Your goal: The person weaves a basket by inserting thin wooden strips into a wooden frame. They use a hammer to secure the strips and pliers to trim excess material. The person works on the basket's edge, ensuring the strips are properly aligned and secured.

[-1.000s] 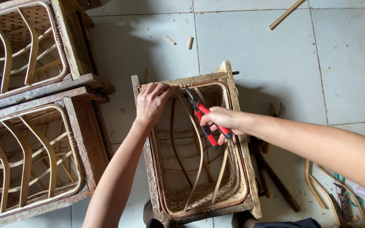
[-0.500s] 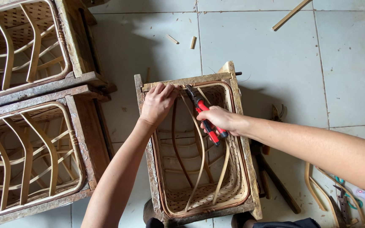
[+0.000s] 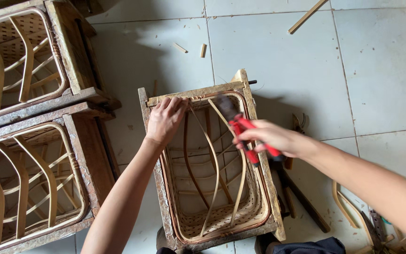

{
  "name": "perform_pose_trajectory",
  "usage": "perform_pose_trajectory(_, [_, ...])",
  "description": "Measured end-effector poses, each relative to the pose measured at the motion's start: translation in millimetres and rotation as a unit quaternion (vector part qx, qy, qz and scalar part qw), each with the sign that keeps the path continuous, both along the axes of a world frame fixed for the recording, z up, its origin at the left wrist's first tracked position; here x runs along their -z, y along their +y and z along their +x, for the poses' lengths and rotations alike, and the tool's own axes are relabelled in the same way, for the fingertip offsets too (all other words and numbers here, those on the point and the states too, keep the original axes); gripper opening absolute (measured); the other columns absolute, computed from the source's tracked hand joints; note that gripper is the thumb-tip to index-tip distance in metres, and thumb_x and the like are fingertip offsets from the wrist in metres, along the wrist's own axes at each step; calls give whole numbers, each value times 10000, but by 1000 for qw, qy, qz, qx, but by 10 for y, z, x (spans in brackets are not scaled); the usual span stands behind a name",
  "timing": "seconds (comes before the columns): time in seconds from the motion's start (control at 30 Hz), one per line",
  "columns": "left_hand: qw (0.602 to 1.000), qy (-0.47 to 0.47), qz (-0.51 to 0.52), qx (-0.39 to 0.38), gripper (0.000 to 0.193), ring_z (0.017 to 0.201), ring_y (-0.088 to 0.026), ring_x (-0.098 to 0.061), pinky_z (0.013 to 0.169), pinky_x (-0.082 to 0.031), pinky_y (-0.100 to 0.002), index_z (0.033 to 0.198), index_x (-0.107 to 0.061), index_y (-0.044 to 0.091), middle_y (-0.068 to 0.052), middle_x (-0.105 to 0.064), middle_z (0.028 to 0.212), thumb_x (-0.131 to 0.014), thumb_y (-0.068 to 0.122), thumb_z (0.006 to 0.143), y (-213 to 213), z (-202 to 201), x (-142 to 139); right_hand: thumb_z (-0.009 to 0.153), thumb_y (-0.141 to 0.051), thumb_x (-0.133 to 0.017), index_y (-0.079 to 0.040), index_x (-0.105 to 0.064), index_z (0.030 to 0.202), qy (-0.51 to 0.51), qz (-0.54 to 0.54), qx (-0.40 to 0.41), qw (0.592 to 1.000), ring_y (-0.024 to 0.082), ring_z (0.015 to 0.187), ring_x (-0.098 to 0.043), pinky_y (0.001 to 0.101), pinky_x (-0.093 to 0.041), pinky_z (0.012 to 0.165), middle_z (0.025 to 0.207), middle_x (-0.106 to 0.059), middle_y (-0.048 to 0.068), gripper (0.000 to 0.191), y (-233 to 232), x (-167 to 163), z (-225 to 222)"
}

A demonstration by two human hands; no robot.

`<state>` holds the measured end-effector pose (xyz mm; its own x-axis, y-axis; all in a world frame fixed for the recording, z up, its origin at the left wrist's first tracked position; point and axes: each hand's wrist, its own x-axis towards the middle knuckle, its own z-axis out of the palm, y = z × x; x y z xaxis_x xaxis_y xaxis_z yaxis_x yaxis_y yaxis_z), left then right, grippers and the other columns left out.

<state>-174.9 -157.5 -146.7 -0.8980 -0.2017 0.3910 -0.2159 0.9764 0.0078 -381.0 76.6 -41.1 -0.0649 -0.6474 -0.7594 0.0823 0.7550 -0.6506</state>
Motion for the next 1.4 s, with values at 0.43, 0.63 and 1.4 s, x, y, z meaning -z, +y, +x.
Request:
perform_pose_trajectory(0.43, [975, -210, 39, -53, 779, 1092, -329, -594, 878, -595, -426, 1575, -356, 390, -169, -548, 1278, -556, 6, 928, 295, -158, -303, 911, -272, -667, -34, -510, 1341, 148, -79, 208, 964, 222, 895, -636, 400, -585, 802, 998, -566, 104, 516, 1914, 1158, -2])
perform_pose_trajectory(0.63, [983, -40, 175, -49, 662, 1368, -353, -524, 1090, -536, -462, 1579, -463, 205, -189, -498, 1551, -536, -32, 965, 318, 468, -556, 915, -205, -658, -36, -516, 1332, 336, 119, 77, 931, 279, 1000, -684, 403, -542, 884, 1112, -660, 173, 472, 3056, 1627, 531])
perform_pose_trajectory(1.4, [941, -302, 132, 70, 936, 1497, -336, -330, 1195, -291, -575, 1569, -343, 304, -83, -286, 1644, -591, -73, 749, 1226, 1462, -735, 850, -166, -667, -4, -523, 1290, 510, 25, 133, 850, 385, 991, -640, 470, -502, 868, 1102, -630, 249, 490, 3043, 1698, 168])
